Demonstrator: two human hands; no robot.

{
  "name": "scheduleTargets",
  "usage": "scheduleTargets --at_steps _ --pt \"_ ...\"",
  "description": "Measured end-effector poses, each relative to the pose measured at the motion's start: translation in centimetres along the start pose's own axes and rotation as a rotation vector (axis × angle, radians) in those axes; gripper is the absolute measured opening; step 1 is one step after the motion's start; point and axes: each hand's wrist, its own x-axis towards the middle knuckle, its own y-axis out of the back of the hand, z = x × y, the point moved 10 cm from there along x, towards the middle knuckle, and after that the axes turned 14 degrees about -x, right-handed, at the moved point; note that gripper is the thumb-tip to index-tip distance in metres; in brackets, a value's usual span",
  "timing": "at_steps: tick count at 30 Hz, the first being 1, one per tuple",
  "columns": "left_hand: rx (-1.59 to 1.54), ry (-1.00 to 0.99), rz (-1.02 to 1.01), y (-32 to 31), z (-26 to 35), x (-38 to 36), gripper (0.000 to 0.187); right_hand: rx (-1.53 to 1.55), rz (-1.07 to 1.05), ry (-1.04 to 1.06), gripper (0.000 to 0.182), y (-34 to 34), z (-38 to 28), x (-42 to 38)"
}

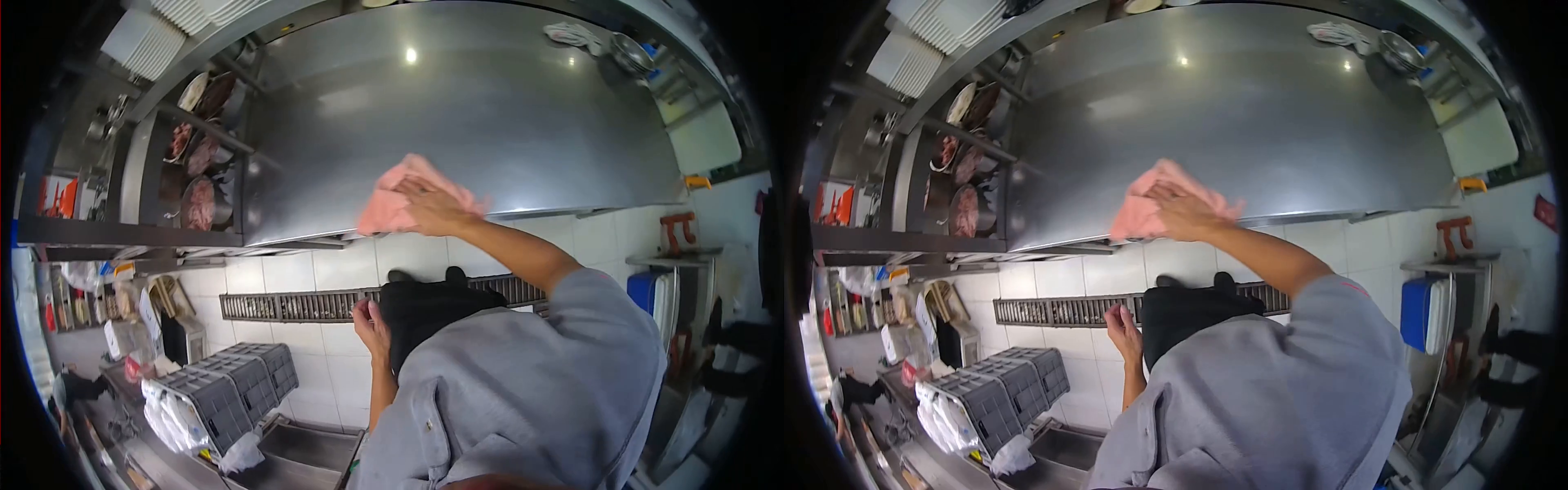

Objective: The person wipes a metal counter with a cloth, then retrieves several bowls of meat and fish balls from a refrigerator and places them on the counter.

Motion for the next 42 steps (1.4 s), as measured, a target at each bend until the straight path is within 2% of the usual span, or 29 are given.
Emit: scheduleTargets --at_steps 3,5,6,8,9,11,13,15,17,18,20,22,24,26,28,29,30,31,32,33,34,35,36,38,39,41,42 --pt "-0.038 0.018 -0.134 -2.4 0.1 1.5 0.028 -0.356 -0.196 -0.049 0.04 0.0 5.5 -7.0" --pt "-0.021 -0.022 -0.26 -3.7 -0.2 3.4 0.028 -0.331 0.072 -0.043 0.032 1.7 7.8 -11.1" --pt "-0.021 -0.026 -0.289 -3.6 0.1 4.3 0.028 -0.34 0.072 -0.071 0.032 3.0 7.8 -11.8" --pt "0.026 -0.123 -0.391 -3.8 1.6 6.3 0.026 0.307 -0.286 -0.53 0.027 2.5 11.5 -13.7" --pt "0.034 -0.108 -0.427 -3.3 1.6 7.4 0.025 0.298 -0.285 -0.545 0.027 3.9 11.4 -13.3" --pt "0.019 -0.154 -0.454 -2.3 1.9 9.4 0.023 0.448 -0.154 -0.547 0.023 6.8 10.5 -11.2" --pt "0.002 -0.158 -0.471 -0.6 1.5 11.3 0.022 0.585 -0.107 -0.483 0.022 11.0 8.8 -8.0" --pt "0.013 -0.14 -0.449 1.5 1.8 12.8 0.022 0.889 -0.076 -0.483 0.029 12.0 9.5 -5.3" --pt "-0.004 -0.154 -0.409 3.6 2.1 13.8 0.021 0.795 0.041 -0.481 0.047 11.3 13.4 -3.7" --pt "-0.017 -0.165 -0.394 4.5 2.8 14.2 0.021 0.797 0.024 -0.464 0.047 9.8 13.4 -3.2" --pt "-0.004 -0.145 -0.355 6.9 2.8 15.1 0.023 0.738 0.306 -0.511 0.06 7.7 15.4 -3.1" --pt "-0.029 -0.133 -0.275 9.6 1.2 15.8 0.024 -0.41 -0.109 -0.364 0.06 -3.7 15.9 -2.0" --pt "-0.067 -0.04 -0.183 12.4 0.5 15.9 0.024 -0.39 -0.016 -0.767 0.061 -1.8 8.4 -0.1" --pt "-0.054 0.01 -0.152 14.3 -0.5 15.9 0.025 -0.654 0.123 -0.623 0.06 -0.8 3.1 4.3" --pt "-0.05 0.015 -0.067 16.2 0.0 15.5 0.024 -0.536 0.176 -0.502 0.053 -3.1 0.7 10.2" --pt "-0.121 0.059 -0.033 16.9 -1.5 15.4 0.024 -0.313 0.256 -0.587 0.046 -1.9 -0.9 13.0" --pt "-0.113 0.058 -0.071 16.7 -1.2 15.4 0.024 0.023 0.239 -0.703 0.045 -1.5 -1.8 15.7" --pt "-0.104 0.054 -0.029 17.2 -0.9 15.4 0.025 0.068 0.213 -0.666 0.039 -4.8 -2.1 19.7" --pt "-0.099 0.047 0.013 17.8 -0.6 15.3 0.025 -0.309 0.146 -0.44 0.032 -1.8 -7.1 23.3" --pt "-0.073 0.034 0.035 18.6 -1.2 15.0 0.026 -0.507 0.34 -0.337 0.043 -2.7 -9.5 25.5" --pt "-0.057 0.014 0.042 18.9 -1.8 15.2 0.026 -0.34 0.341 -0.345 0.042 -3.0 -11.8 27.9" --pt "-0.078 0.013 0.072 19.0 -1.7 15.2 0.027 -0.19 0.348 -0.369 0.041 -3.0 -13.2 27.8" --pt "-0.096 0.023 0.085 18.7 -1.5 15.0 0.028 -0.241 0.357 -0.457 0.041 -3.3 -12.3 24.7" --pt "0.006 0.022 0.032 17.6 -0.7 15.3 0.029 -0.425 0.533 0.027 0.045 -4.5 -18.2 21.4" --pt "-0.019 0.031 0.006 17.0 -1.2 15.8 0.029 -0.104 0.353 0.051 0.053 0.1 -17.6 18.2" --pt "-0.073 0.027 -0.02 15.0 -1.1 16.9 0.029 0.336 -0.094 -0.043 0.052 -5.5 -11.0 15.8" --pt "-0.07 0.037 -0.081 13.2 0.2 17.5 0.029 0.188 0.318 -0.143 0.046 4.1 -6.4 11.0"
